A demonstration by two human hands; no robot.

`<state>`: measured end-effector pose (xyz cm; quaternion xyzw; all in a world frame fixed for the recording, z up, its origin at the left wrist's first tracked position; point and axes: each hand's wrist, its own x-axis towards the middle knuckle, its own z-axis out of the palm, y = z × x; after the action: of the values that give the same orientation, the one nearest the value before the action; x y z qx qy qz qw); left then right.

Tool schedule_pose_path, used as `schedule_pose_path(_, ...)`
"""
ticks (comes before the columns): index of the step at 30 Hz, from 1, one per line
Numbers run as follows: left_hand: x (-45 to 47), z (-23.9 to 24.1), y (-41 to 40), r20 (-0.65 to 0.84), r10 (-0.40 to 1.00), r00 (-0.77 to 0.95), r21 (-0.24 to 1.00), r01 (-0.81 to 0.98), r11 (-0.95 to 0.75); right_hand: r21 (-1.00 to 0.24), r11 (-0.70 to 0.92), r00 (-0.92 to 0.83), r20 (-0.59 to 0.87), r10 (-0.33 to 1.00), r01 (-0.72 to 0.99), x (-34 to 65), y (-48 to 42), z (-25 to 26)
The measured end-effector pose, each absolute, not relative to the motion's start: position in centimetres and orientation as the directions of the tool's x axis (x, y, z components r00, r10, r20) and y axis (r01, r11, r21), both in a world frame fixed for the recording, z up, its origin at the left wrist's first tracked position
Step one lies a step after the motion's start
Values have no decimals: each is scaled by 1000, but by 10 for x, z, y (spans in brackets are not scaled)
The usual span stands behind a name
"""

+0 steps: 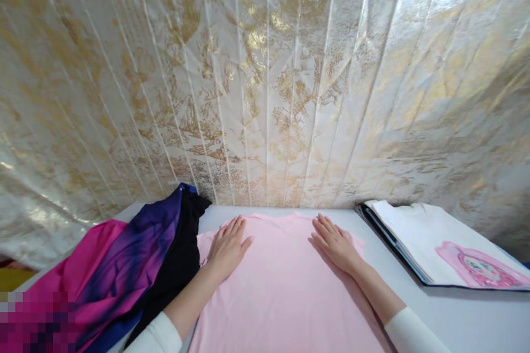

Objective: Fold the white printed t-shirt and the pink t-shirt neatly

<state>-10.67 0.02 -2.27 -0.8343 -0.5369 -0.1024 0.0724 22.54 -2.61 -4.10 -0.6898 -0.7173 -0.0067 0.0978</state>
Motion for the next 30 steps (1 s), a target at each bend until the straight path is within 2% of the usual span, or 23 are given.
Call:
schedule_pose_path(3, -99, -22, -14, 260, 861, 438, -9, 892, -451, -134, 81, -46, 248, 968, 988, 222, -41, -40)
schedule_pose_path(5, -92, -25, -25, 273, 830, 486, 0, 863, -506, -119, 162, -121, 290, 949, 980, 205, -62, -39)
schedule_pose_path(9, -84, -34, -36, 283, 793, 539, 21, 823, -567, -137, 359, -322, 234, 917, 923, 165, -105, -39)
schedule_pose_path(11, -84, -37, -35, 277, 788, 550, 31, 815, -579, -149, 334, -306, 182, 935, 931, 164, -113, -40)
schedule_pose_path(16, -87, -36, -30, 256, 795, 550, 41, 815, -578, -78, 40, -27, 162, 986, 996, 219, -106, -47)
schedule_pose_path(23, -85, -24, -60, 218, 797, 564, 45, 810, -585, 6, -18, 16, 174, 985, 1000, 235, -107, -51)
schedule_pose_path(26, -91, -28, -90, 220, 776, 591, 56, 786, -615, 1, 38, -37, 193, 981, 999, 218, -113, -48)
schedule_pose_path(30, -103, -36, -107, 252, 793, 555, 38, 813, -581, -72, 257, -244, 155, 957, 964, 185, -123, -43)
